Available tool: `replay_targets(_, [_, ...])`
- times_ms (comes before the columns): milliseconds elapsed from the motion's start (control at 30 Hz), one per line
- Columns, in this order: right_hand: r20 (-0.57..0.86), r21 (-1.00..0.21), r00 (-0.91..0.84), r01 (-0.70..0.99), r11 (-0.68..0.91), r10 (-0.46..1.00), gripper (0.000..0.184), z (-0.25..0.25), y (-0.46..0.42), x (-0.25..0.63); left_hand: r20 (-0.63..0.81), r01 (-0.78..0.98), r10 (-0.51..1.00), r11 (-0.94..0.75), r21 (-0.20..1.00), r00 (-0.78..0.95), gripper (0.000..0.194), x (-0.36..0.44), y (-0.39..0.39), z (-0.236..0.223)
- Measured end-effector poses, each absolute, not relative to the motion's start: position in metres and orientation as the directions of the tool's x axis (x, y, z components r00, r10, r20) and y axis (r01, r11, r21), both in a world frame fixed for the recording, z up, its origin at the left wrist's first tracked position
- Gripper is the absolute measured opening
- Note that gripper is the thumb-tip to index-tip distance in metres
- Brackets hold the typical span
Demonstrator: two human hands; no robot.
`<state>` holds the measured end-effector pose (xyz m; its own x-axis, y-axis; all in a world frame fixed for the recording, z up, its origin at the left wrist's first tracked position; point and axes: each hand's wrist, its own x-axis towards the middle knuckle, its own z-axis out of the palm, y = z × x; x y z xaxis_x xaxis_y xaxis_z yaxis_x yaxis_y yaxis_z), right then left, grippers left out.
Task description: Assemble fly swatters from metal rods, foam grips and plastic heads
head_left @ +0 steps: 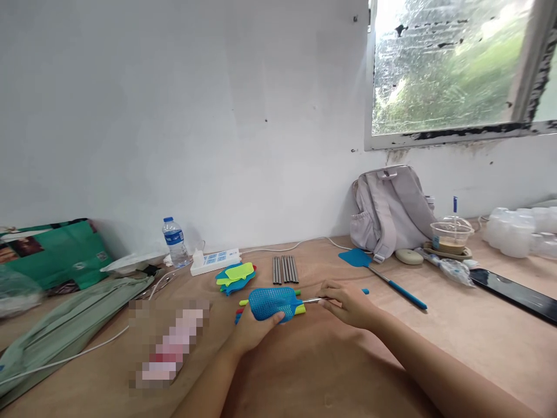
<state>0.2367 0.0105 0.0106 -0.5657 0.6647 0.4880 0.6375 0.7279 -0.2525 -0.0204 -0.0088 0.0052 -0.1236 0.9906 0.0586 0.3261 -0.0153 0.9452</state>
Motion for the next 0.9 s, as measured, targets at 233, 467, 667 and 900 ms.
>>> replay_targets(233, [0.446, -0.353, -0.543, 0.624, 0.697, 0.711, 0.023, 0.006, 0.015, 0.237, 0.393, 0.531, 0.918, -0.310, 0.789, -0.048, 0.026, -0.013, -0.013, 0.008])
replay_targets(467, [0.465, -0.406, -0.551, 0.563, 0.720, 0.693, 0.025, 0.005, 0.017, 0.236, 0.737, 0.552, 0.562, -0.774, 0.310, 0.374, 0.015, -0.016, -0.010, 0.011])
replay_targets(667, [0.472, -0.400, -0.549, 0.564, 0.723, 0.689, 0.022, 0.007, 0.015, 0.234, 0.756, 0.501, 0.488, -0.830, 0.247, 0.437, 0.019, -0.019, -0.012, 0.015])
replay_targets(900, [0.538, -0.308, -0.578, 0.543, 0.781, 0.614, 0.020, 0.019, 0.012, 0.240, 0.557, 0.603, 0.825, -0.491, 0.629, 0.091, 0.024, -0.016, -0.005, 0.003])
